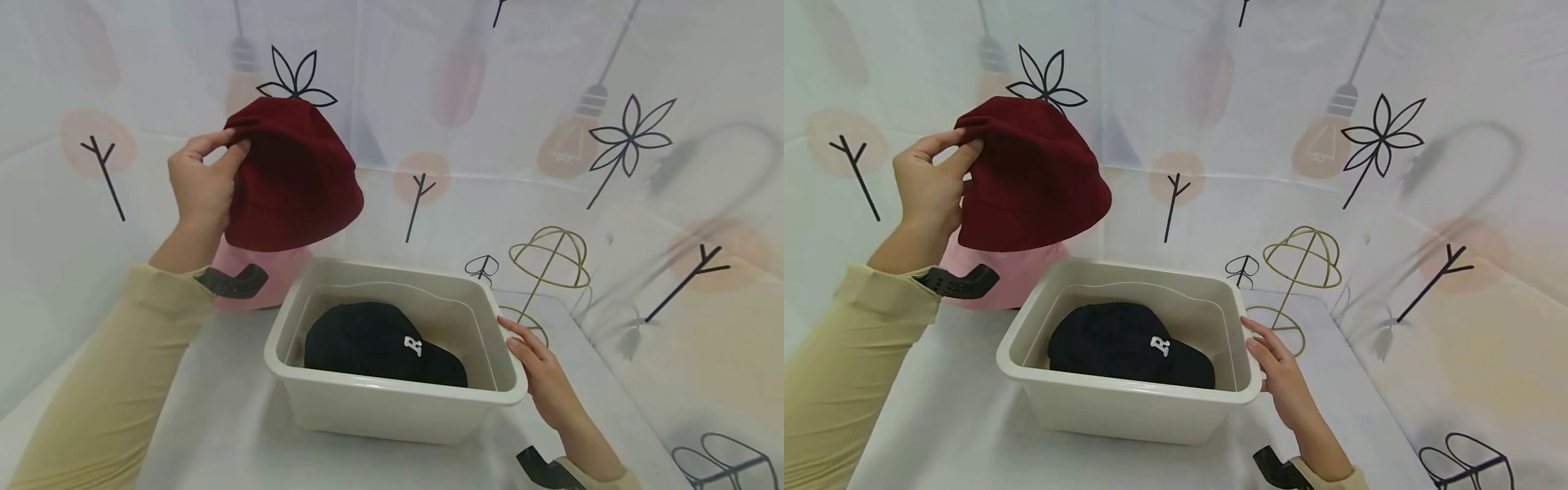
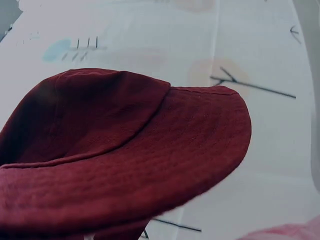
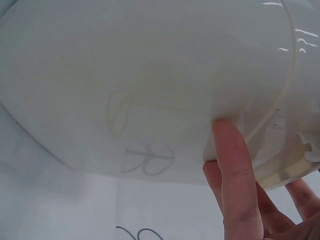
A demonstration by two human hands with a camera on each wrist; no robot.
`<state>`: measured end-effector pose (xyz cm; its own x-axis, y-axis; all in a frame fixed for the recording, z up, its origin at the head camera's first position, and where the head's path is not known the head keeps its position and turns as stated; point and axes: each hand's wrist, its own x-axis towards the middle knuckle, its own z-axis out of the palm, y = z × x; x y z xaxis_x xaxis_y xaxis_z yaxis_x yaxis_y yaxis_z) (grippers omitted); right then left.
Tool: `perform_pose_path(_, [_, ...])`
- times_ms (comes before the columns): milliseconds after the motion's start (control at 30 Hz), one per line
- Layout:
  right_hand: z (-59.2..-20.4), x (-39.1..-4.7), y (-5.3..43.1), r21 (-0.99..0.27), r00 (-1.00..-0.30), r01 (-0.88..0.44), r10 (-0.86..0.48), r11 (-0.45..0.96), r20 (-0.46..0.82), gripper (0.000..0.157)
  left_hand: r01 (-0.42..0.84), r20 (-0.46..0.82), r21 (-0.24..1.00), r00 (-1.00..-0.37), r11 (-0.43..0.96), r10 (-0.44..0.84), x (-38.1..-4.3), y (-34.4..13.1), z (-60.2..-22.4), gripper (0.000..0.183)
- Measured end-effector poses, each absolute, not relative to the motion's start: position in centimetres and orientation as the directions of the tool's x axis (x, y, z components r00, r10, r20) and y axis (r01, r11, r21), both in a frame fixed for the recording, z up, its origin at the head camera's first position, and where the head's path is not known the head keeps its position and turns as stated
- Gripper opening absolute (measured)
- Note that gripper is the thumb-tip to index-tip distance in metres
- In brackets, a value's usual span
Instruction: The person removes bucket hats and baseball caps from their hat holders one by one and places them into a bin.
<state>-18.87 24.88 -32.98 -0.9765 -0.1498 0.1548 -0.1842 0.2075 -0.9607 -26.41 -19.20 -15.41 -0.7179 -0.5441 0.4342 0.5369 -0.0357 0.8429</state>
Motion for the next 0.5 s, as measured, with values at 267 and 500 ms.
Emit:
perform_pose_path(267, [-33.1,-19.0,25.0,-0.962,-0.977,-0.182,-0.145,0.205,0.155,0.044,0.536,0.466,0.844,-0.739,-0.007,-0.487,-25.2,-17.1,-15.3,0.027])
perform_pose_path(500, [-33.1,-19.0,25.0,-0.963,-0.977,-0.185,-0.145,0.197,0.158,0.044,0.570,0.510,0.822,-0.743,-0.011,-0.433,-24.1,-15.6,-15.3,0.022])
